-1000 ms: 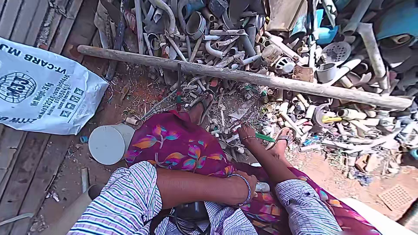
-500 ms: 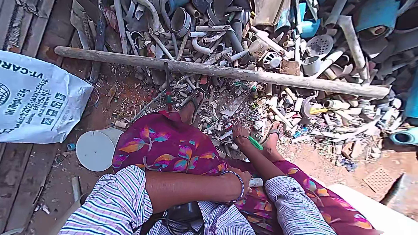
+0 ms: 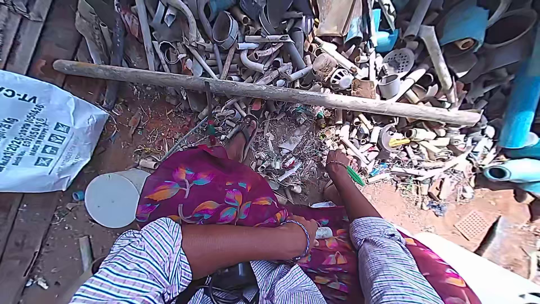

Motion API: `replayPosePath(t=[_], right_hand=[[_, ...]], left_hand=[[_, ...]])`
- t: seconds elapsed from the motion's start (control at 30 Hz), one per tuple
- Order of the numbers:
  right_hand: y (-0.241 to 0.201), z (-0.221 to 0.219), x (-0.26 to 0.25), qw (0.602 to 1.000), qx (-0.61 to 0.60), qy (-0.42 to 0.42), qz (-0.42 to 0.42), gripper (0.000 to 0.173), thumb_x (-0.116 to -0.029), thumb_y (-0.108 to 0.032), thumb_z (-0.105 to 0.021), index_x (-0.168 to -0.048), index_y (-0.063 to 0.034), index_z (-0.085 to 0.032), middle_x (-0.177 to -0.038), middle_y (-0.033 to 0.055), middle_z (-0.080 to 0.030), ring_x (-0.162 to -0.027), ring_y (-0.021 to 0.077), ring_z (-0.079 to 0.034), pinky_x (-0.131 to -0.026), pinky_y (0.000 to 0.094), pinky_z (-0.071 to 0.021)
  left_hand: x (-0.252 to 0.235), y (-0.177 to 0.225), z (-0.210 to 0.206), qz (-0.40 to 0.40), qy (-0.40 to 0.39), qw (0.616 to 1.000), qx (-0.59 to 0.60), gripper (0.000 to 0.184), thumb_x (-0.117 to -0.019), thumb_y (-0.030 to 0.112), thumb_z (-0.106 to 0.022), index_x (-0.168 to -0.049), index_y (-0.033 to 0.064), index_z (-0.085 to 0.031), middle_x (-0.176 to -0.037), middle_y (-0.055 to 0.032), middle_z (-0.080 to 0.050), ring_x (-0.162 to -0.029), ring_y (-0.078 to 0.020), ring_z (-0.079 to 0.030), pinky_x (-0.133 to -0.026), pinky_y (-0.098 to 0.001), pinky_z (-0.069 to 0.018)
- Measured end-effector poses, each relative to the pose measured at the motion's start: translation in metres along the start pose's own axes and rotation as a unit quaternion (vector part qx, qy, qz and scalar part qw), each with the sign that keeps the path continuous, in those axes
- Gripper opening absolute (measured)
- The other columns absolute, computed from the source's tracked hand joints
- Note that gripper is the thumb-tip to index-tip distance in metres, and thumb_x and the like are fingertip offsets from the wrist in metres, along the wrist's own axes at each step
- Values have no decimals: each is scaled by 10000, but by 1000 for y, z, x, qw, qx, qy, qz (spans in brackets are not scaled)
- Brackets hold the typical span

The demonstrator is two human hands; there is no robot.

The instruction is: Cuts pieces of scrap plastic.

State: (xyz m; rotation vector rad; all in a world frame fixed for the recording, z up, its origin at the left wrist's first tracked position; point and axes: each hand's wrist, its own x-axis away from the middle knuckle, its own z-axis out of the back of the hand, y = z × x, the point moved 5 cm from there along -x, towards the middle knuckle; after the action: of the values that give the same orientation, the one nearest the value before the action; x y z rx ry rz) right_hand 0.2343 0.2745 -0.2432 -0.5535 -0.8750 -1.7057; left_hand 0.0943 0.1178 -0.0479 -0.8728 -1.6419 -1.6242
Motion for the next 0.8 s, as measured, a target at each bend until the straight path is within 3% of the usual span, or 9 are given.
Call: replayPosePath(t=[0.07, 0.27, 0.33, 0.47, 0.53, 0.63, 0.8], right_hand=[[-8, -12, 11, 999, 16, -44, 18, 414, -1014, -29, -544, -1404, 99, -491, -1431, 318, -524, -1301, 468, -557, -1015, 589, -482], [-44, -56, 92, 962, 139, -164, 169, 408, -1046, 19, -408, -1441, 99, -472, -1497, 319, -465, -1342, 486, -512, -1066, 606, -431], [-41, -45, 88, 970, 119, -144, 157, 413, -1037, 17, -437, -1442, 85, -477, -1484, 307, -485, -1318, 479, -538, -1036, 599, -460], [-9, -4, 29, 997, 17, -24, 68, 402, -964, -27, -636, -1346, 77, -564, -1421, 311, -526, -1252, 494, -575, -966, 623, -503], [8, 10, 4, 1000, 17, 14, 9, 363, -957, 8, -614, -1309, 89, -580, -1400, 306, -546, -1238, 484, -592, -934, 616, -520], [18, 0, -20, 999, 39, 5, -36, 391, -995, -47, -566, -1357, 95, -528, -1369, 313, -573, -1247, 475, -593, -955, 617, -497], [-13, -23, 41, 990, 45, -98, 94, 409, -1064, -59, -433, -1442, 96, -460, -1429, 326, -529, -1325, 478, -536, -1058, 598, -444]], left_hand=[[0, 0, 1, -2, 1, 1000, -1, 548, -1111, 352, -433, -1440, -87, -408, -1319, -323, -580, -1297, -454, -548, -1072, -575, -432], [2, 1, 2, -6, -1, 1000, 5, 551, -1108, 358, -441, -1443, -79, -411, -1325, -318, -581, -1306, -449, -544, -1081, -572, -423], [2, 2, 1, -7, -2, 1000, 7, 549, -1109, 355, -441, -1445, -78, -412, -1335, -317, -577, -1315, -448, -538, -1087, -571, -419], [0, 1, 0, -1, 0, 1000, 2, 547, -1111, 348, -434, -1448, -82, -410, -1345, -319, -571, -1316, -452, -535, -1085, -573, -422], [0, 0, 1, 0, 0, 1000, 2, 544, -1111, 345, -436, -1449, -81, -410, -1342, -322, -571, -1315, -455, -535, -1087, -577, -419], [-1, 0, 2, 3, -5, 1000, -1, 547, -1111, 348, -435, -1450, -80, -405, -1340, -319, -573, -1315, -451, -536, -1086, -576, -421], [4, -2, 6, -8, -1, 1000, 21, 537, -1108, 322, -454, -1445, -94, -411, -1342, -329, -566, -1316, -458, -530, -1085, -574, -415]])
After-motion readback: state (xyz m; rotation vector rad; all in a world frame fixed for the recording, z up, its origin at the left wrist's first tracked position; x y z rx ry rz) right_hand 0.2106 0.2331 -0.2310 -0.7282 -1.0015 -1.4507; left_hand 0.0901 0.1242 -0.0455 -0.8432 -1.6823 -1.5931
